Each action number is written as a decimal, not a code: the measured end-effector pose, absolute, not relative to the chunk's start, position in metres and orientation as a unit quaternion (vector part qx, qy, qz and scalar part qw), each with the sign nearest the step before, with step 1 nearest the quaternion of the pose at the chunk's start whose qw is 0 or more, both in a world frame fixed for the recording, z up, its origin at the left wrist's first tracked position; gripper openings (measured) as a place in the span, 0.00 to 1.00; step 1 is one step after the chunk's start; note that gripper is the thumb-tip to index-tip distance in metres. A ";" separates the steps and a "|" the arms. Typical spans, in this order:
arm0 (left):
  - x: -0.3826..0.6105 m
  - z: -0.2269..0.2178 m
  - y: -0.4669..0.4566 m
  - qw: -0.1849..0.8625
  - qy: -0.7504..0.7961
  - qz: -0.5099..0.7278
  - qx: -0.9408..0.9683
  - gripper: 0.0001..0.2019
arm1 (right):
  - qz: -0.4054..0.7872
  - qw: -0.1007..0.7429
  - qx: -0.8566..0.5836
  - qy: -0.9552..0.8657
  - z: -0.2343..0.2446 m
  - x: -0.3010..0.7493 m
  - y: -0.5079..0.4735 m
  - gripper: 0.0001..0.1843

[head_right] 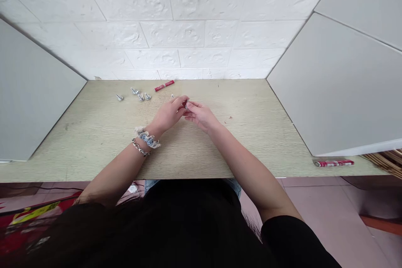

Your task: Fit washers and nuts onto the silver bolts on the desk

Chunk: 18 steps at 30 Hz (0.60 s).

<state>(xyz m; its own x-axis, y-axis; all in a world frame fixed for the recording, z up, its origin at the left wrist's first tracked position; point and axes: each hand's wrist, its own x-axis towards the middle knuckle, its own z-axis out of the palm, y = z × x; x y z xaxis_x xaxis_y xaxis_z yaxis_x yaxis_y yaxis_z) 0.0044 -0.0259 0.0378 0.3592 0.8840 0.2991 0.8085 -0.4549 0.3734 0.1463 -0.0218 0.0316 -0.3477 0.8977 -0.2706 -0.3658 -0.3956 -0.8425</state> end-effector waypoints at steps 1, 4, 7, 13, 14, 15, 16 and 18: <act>0.004 0.038 -0.026 0.068 0.514 0.226 0.824 0.15 | 0.739 0.424 -0.384 -0.356 0.031 0.147 -0.021 0.04; 0.004 0.037 -0.026 0.026 0.506 0.202 0.838 0.14 | 0.723 0.426 -0.391 -0.378 0.029 0.149 -0.019 0.06; 0.004 0.034 -0.025 -0.009 0.495 0.188 0.848 0.14 | 0.705 0.428 -0.405 -0.395 0.028 0.149 -0.018 0.07; 0.007 0.028 -0.026 -0.067 0.487 0.198 0.848 0.16 | 0.657 0.445 -0.437 -0.424 0.030 0.148 -0.021 0.10; 0.007 0.027 -0.026 -0.073 0.489 0.207 0.844 0.16 | 0.642 0.455 -0.441 -0.431 0.030 0.148 -0.021 0.11; 0.007 0.027 -0.026 -0.074 0.490 0.218 0.841 0.16 | 0.626 0.467 -0.445 -0.438 0.030 0.147 -0.022 0.12; 0.007 0.028 -0.027 -0.070 0.489 0.228 0.839 0.15 | 0.611 0.478 -0.448 -0.444 0.030 0.146 -0.023 0.12; 0.005 0.029 -0.027 -0.043 0.480 0.247 0.841 0.15 | 0.593 0.490 -0.449 -0.454 0.028 0.145 -0.024 0.13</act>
